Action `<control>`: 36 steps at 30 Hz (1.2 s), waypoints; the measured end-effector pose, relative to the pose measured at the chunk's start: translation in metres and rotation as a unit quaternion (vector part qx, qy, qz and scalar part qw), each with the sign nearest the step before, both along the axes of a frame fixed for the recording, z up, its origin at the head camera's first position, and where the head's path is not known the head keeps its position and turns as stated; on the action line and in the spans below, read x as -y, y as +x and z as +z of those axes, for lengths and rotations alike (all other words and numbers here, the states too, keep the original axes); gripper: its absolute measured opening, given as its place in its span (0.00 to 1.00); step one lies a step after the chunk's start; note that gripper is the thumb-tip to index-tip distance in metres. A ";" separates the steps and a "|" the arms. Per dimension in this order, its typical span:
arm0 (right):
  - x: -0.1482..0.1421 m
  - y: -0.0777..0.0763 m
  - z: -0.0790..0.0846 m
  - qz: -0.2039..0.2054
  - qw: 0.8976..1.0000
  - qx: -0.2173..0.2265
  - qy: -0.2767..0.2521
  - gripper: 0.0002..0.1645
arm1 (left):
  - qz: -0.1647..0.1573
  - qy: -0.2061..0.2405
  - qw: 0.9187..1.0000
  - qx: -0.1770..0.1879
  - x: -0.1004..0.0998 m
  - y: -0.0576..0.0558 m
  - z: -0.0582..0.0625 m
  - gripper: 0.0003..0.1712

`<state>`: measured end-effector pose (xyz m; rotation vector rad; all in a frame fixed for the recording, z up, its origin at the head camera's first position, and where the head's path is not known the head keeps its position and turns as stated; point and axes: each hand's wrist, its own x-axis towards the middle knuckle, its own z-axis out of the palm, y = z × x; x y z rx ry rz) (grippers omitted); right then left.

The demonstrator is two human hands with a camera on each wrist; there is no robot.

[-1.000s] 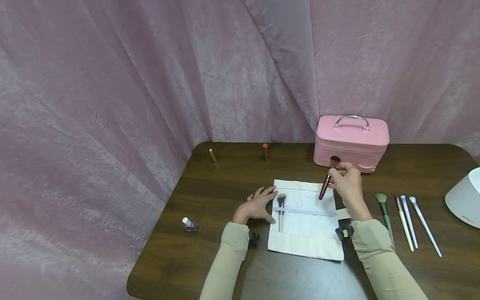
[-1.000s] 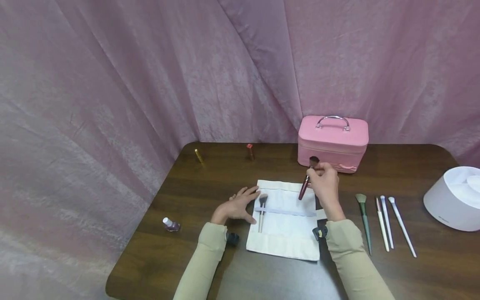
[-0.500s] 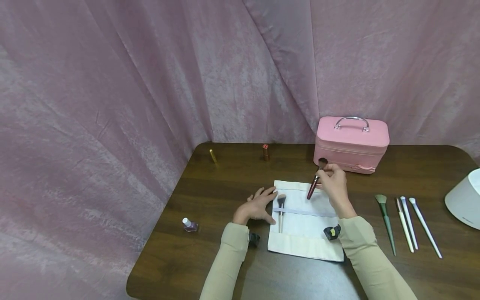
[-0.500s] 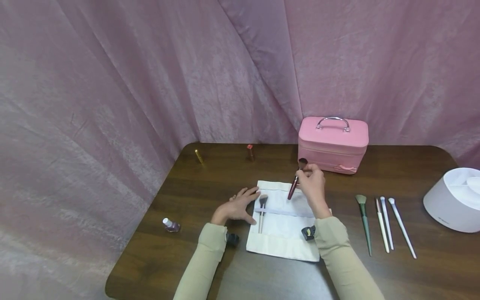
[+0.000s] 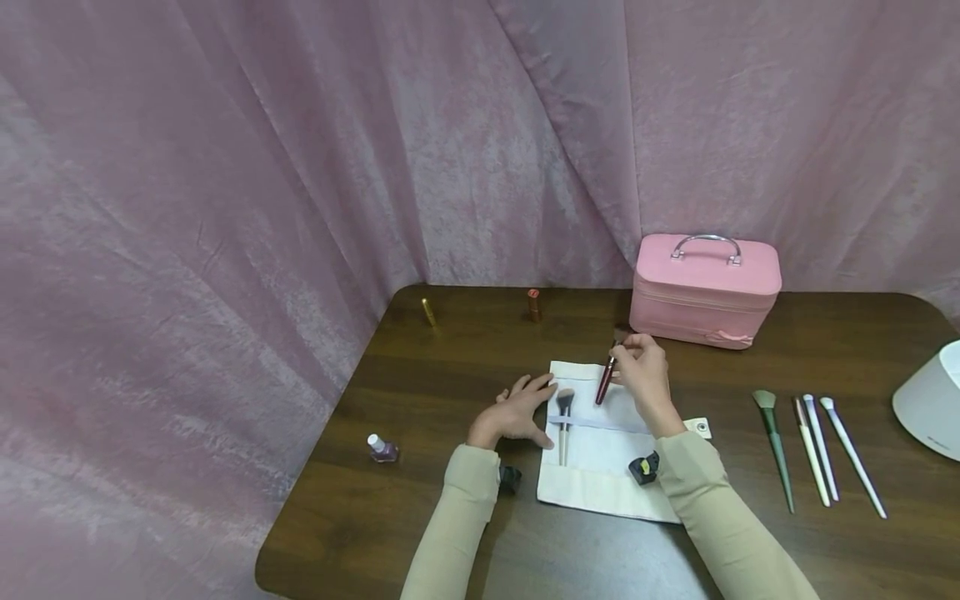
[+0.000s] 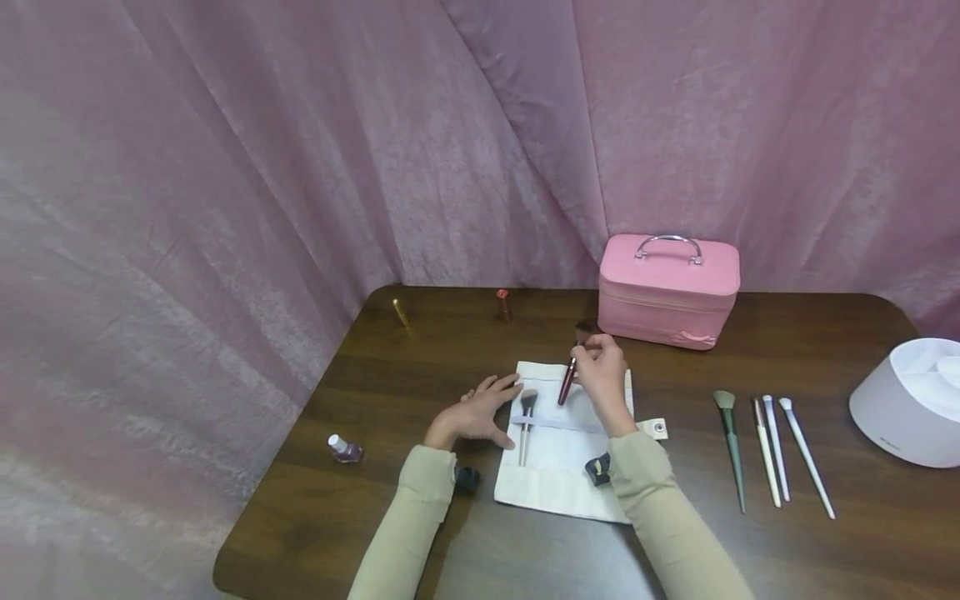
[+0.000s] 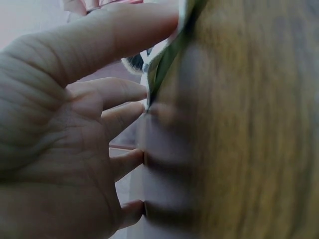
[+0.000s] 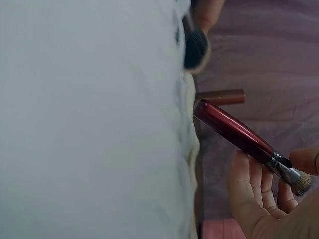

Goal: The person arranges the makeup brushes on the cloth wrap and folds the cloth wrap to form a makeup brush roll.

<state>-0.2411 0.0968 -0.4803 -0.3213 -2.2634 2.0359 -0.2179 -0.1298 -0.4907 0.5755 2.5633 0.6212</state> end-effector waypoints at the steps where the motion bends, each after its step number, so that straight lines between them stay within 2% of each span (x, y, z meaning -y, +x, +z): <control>1: 0.002 0.000 -0.002 0.006 1.000 0.001 -0.003 0.13 | 0.000 -0.002 1.000 0.000 0.000 0.000 0.000 0.56; 8: 0.010 0.002 -0.009 0.043 0.999 0.017 0.007 0.13 | 0.000 -0.002 1.000 0.001 0.001 0.000 0.000 0.56; 14: 0.013 0.004 -0.006 0.077 0.996 0.025 0.027 0.14 | 0.002 -0.002 1.000 -0.002 0.000 -0.001 0.000 0.56; 21: 0.016 0.007 -0.006 0.103 0.992 0.055 0.041 0.13 | 0.000 -0.004 1.000 -0.003 0.000 0.000 0.001 0.56; 26: 0.016 0.008 -0.005 0.112 0.988 0.075 0.072 0.16 | -0.001 -0.007 1.000 -0.005 0.000 -0.001 0.002 0.56; 36: 0.016 0.011 -0.005 0.120 0.985 0.094 0.075 0.16 | 0.002 -0.015 1.000 -0.009 0.000 0.002 0.002 0.55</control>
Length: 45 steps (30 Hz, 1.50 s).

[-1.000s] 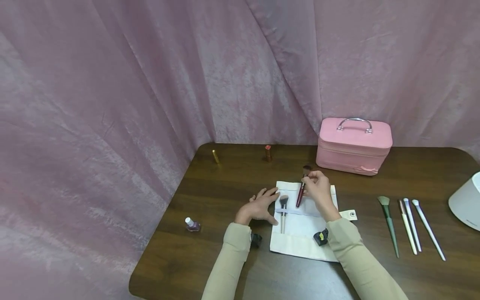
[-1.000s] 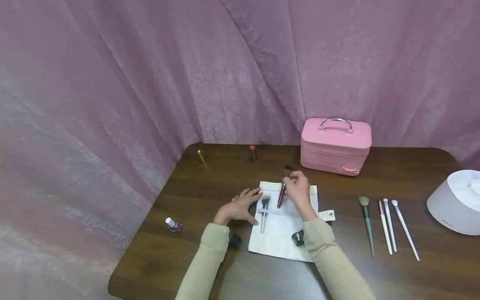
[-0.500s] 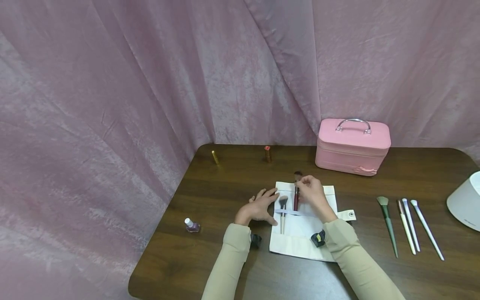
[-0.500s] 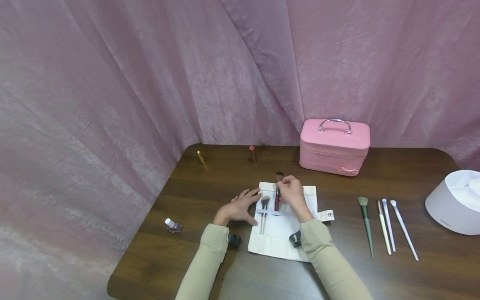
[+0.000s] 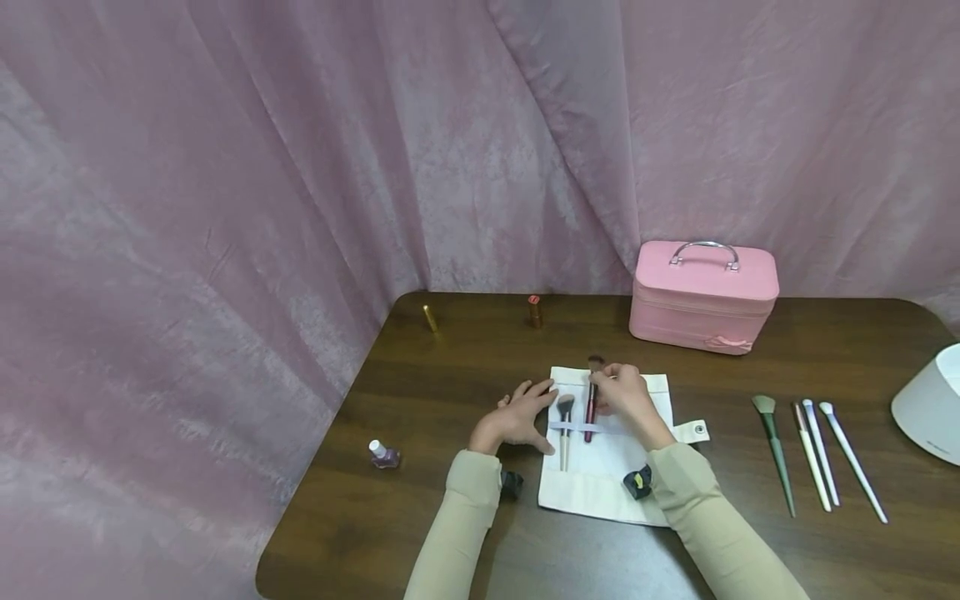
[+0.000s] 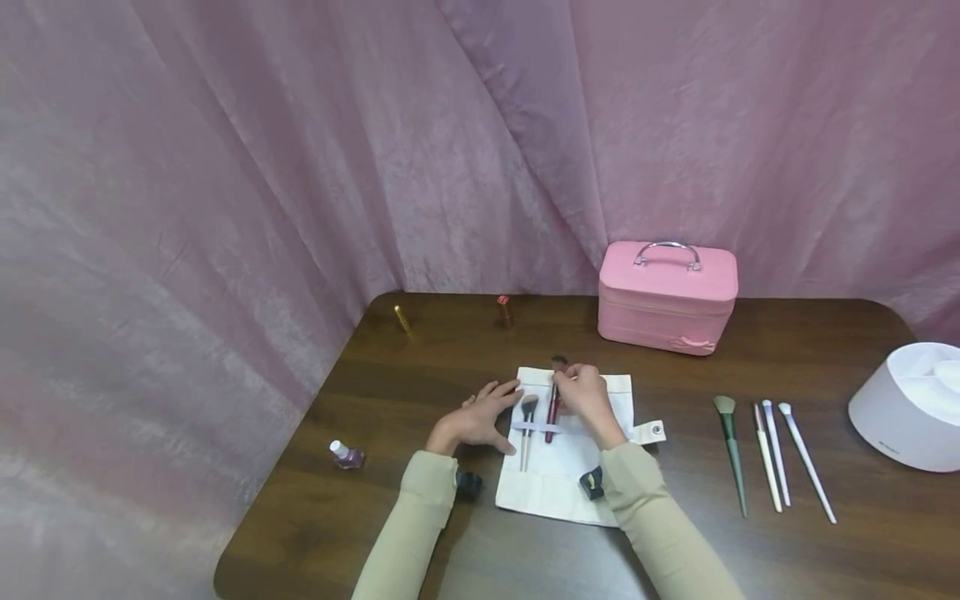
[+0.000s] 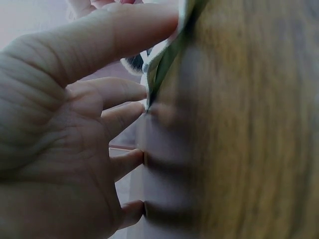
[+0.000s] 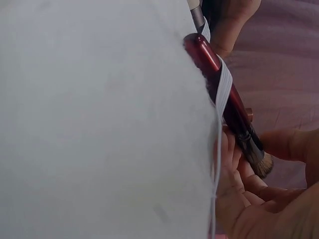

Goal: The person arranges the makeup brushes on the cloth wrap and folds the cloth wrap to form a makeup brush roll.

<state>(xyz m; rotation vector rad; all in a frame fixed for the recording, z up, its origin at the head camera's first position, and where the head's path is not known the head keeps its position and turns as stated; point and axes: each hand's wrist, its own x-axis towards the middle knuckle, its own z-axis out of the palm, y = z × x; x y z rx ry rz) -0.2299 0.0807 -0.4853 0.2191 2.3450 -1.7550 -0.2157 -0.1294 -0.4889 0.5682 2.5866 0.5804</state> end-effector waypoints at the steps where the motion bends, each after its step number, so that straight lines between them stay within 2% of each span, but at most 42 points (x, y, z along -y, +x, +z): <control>1: 0.001 0.001 -0.001 0.002 1.000 0.002 0.001 0.16 | 0.002 -0.002 1.000 0.002 0.001 0.001 -0.001 0.55; 6: 0.005 0.005 -0.003 0.017 0.999 0.003 0.031 0.18 | 0.010 -0.004 1.000 0.006 0.004 0.003 -0.003 0.56; 16: -0.003 0.005 0.000 0.037 0.996 0.015 0.079 0.18 | 0.003 -0.001 1.000 0.002 0.000 -0.004 -0.003 0.56; 26: -0.007 0.005 -0.003 0.089 0.983 -0.014 0.161 0.27 | 0.009 -0.001 1.000 0.000 -0.001 -0.005 -0.002 0.56; 36: -0.007 0.009 -0.005 0.116 0.975 -0.034 0.184 0.26 | 0.004 0.000 1.000 0.001 -0.003 -0.002 -0.003 0.54; 45: -0.006 0.011 -0.004 0.121 0.975 -0.027 0.187 0.26 | 0.010 0.003 1.000 0.000 -0.001 -0.001 -0.002 0.55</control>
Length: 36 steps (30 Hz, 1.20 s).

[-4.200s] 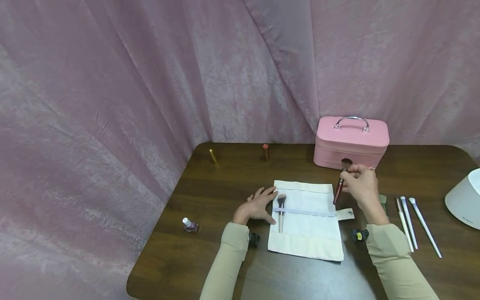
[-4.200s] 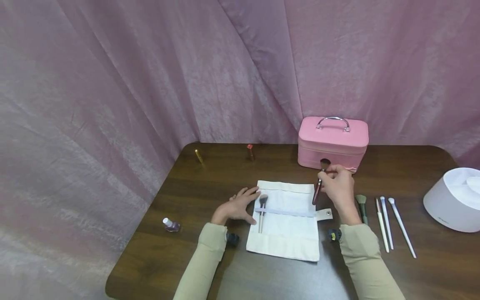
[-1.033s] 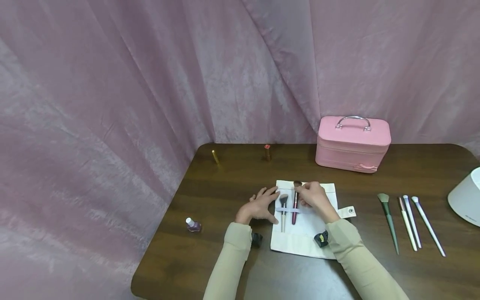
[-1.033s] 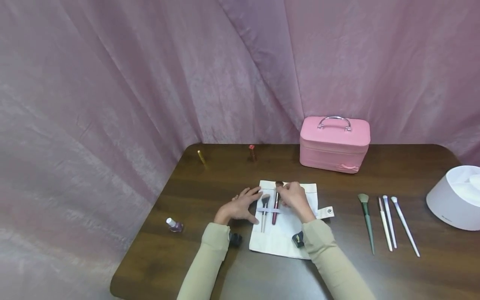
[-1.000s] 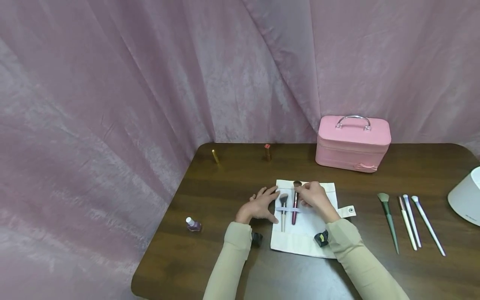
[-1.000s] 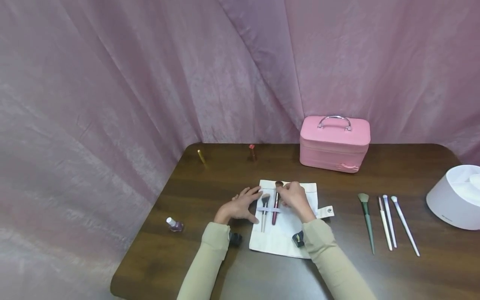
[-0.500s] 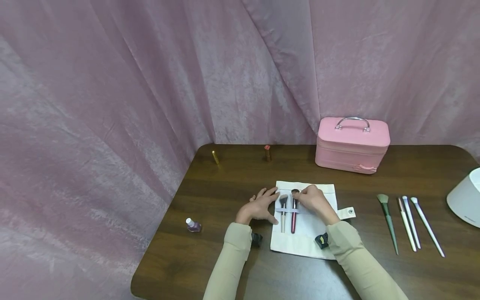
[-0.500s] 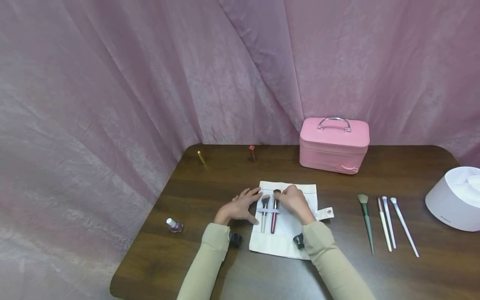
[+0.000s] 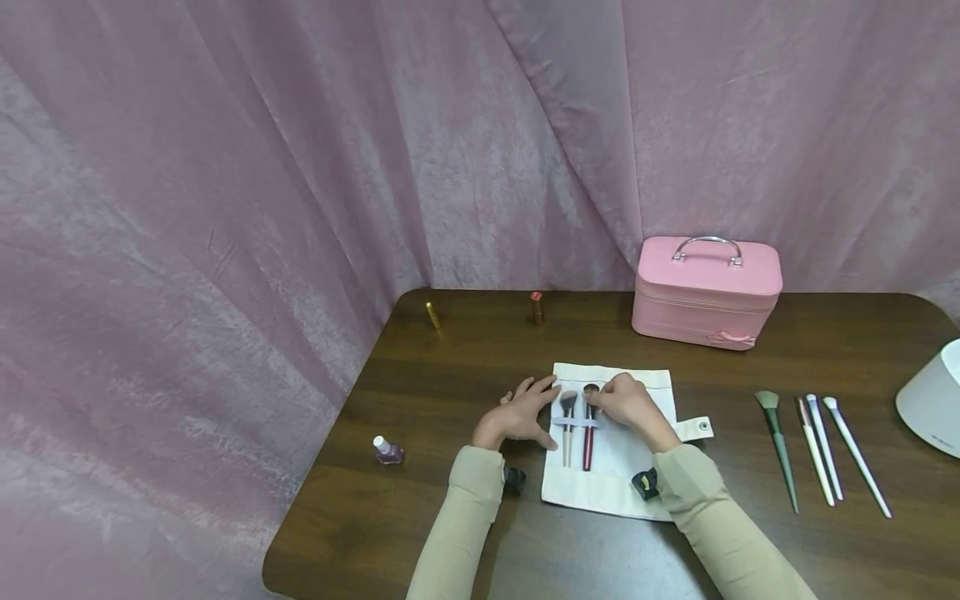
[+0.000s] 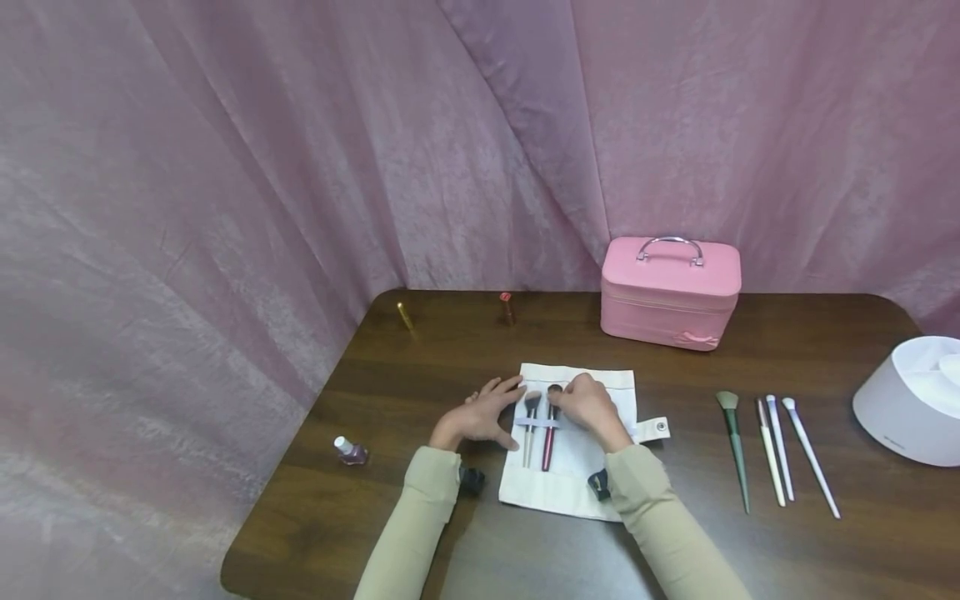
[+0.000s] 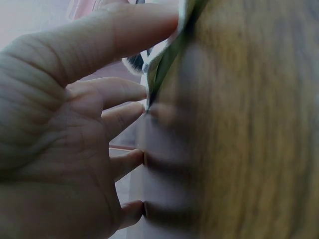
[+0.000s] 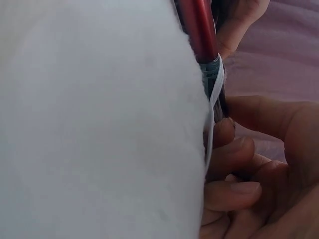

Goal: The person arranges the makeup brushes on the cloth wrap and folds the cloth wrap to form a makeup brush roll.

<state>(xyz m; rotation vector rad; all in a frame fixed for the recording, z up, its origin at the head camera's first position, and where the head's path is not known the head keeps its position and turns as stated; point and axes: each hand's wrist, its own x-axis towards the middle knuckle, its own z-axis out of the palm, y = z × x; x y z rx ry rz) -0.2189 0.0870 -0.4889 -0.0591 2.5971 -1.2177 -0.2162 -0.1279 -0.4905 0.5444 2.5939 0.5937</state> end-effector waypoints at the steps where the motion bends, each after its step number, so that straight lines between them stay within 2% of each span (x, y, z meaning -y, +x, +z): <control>1: 0.000 0.000 0.000 0.001 1.000 -0.001 -0.001 0.26 | 0.000 0.001 1.000 0.000 0.000 0.000 0.000 0.55; 7: 0.000 0.000 -0.001 0.014 1.000 -0.011 -0.002 0.28 | 0.001 0.002 1.000 0.001 0.000 0.000 0.000 0.54; 13: 0.000 -0.002 -0.004 0.035 0.998 -0.054 -0.003 0.26 | -0.001 0.000 1.000 0.004 -0.001 0.000 0.001 0.55; 16: 0.001 -0.002 -0.004 0.037 0.997 -0.061 -0.002 0.25 | -0.004 -0.001 1.000 0.003 0.000 -0.001 0.001 0.55; 22: 0.002 0.001 0.002 0.016 0.999 -0.028 0.003 0.25 | -0.007 -0.001 1.000 0.002 0.000 -0.001 0.001 0.55; 29: 0.002 0.003 0.009 -0.031 0.999 -0.016 -0.008 0.22 | -0.001 -0.003 1.000 0.002 0.000 -0.003 0.000 0.55; 36: 0.004 0.005 0.008 -0.064 0.997 0.007 -0.050 0.20 | -0.001 -0.005 1.000 0.007 0.000 -0.002 0.001 0.55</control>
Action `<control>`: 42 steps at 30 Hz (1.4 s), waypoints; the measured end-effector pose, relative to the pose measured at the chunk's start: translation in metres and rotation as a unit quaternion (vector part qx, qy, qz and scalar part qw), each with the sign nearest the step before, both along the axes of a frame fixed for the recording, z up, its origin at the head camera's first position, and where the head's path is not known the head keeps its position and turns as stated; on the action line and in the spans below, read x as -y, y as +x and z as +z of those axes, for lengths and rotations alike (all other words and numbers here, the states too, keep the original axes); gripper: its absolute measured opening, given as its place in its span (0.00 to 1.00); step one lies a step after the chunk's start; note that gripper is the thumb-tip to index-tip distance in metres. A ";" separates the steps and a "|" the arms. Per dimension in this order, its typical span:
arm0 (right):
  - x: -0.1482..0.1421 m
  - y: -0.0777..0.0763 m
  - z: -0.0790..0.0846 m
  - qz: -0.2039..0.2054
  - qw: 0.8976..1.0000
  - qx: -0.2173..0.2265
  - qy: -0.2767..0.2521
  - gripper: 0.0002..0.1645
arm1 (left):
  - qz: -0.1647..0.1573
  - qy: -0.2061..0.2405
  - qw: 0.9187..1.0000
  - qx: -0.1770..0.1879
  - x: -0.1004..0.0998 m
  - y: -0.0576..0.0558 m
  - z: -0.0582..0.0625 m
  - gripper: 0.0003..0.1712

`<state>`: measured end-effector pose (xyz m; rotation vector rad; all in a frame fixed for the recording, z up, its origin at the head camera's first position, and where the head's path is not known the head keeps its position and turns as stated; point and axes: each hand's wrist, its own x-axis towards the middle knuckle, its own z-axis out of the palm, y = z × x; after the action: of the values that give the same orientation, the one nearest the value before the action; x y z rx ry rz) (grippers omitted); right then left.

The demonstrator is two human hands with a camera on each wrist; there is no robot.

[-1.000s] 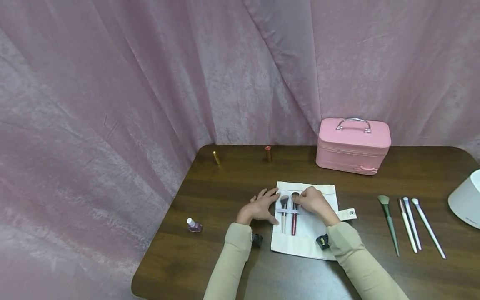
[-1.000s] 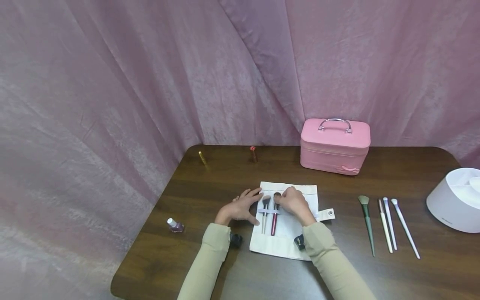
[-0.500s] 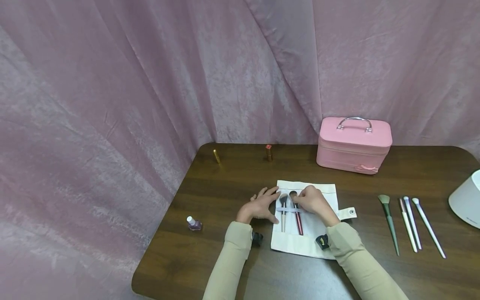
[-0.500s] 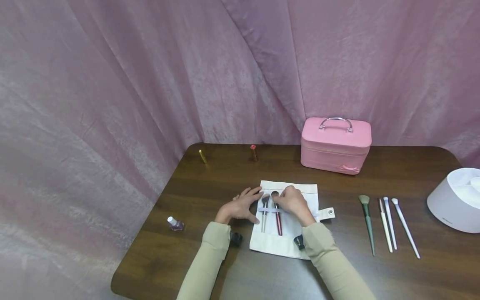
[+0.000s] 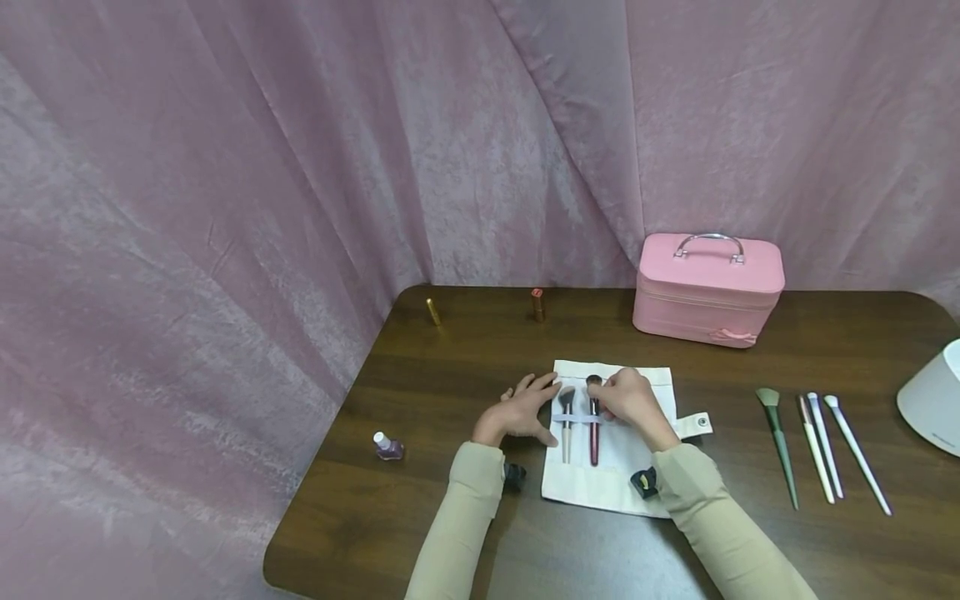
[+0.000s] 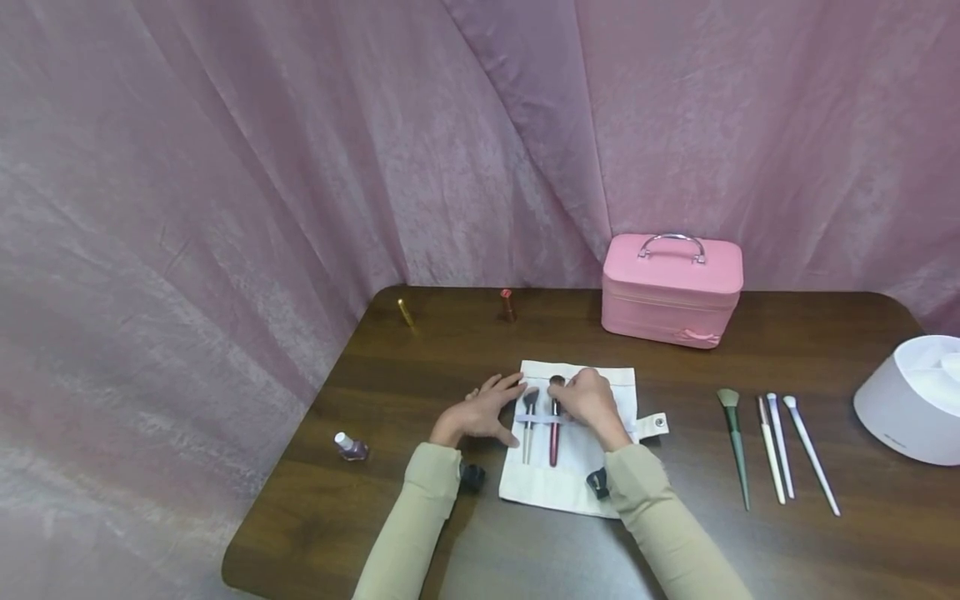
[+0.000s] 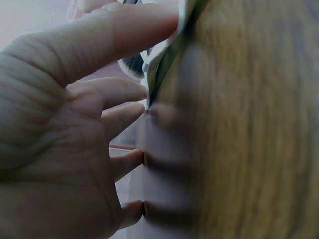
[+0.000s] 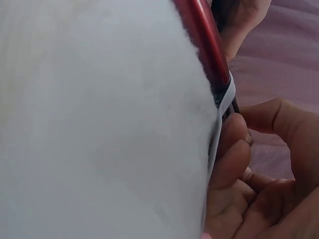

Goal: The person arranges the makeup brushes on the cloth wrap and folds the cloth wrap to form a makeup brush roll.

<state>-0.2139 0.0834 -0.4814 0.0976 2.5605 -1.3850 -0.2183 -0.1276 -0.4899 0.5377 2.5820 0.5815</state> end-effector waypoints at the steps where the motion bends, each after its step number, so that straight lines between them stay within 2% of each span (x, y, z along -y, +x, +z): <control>1: 0.000 0.000 0.000 -0.003 1.000 0.003 -0.005 0.19 | 0.000 0.001 1.000 0.001 0.000 0.000 0.000 0.55; 5: 0.000 0.001 -0.002 -0.002 1.000 0.013 -0.015 0.18 | 0.001 0.000 1.000 0.005 0.000 0.001 0.000 0.55; 14: 0.002 0.001 -0.005 0.025 0.999 0.016 0.011 0.23 | 0.006 0.003 1.000 0.002 0.001 0.000 -0.001 0.55; 23: 0.006 0.001 -0.004 0.053 0.995 0.011 0.079 0.24 | 0.002 -0.001 1.000 0.002 0.002 0.000 -0.003 0.55; 30: 0.009 0.002 -0.001 0.058 0.991 0.015 0.123 0.24 | 0.000 -0.003 1.000 -0.003 0.002 0.001 -0.003 0.55; 35: 0.012 0.000 -0.003 0.067 0.990 0.012 0.122 0.24 | 0.001 -0.009 1.000 -0.003 0.003 0.000 -0.002 0.55; 42: 0.009 0.002 -0.005 0.031 0.998 0.001 0.060 0.22 | -0.006 -0.001 1.000 -0.004 0.001 0.000 0.002 0.55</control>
<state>-0.2120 0.0741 -0.4862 0.0393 2.6202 -1.2073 -0.2183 -0.1288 -0.4883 0.5561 2.5855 0.5731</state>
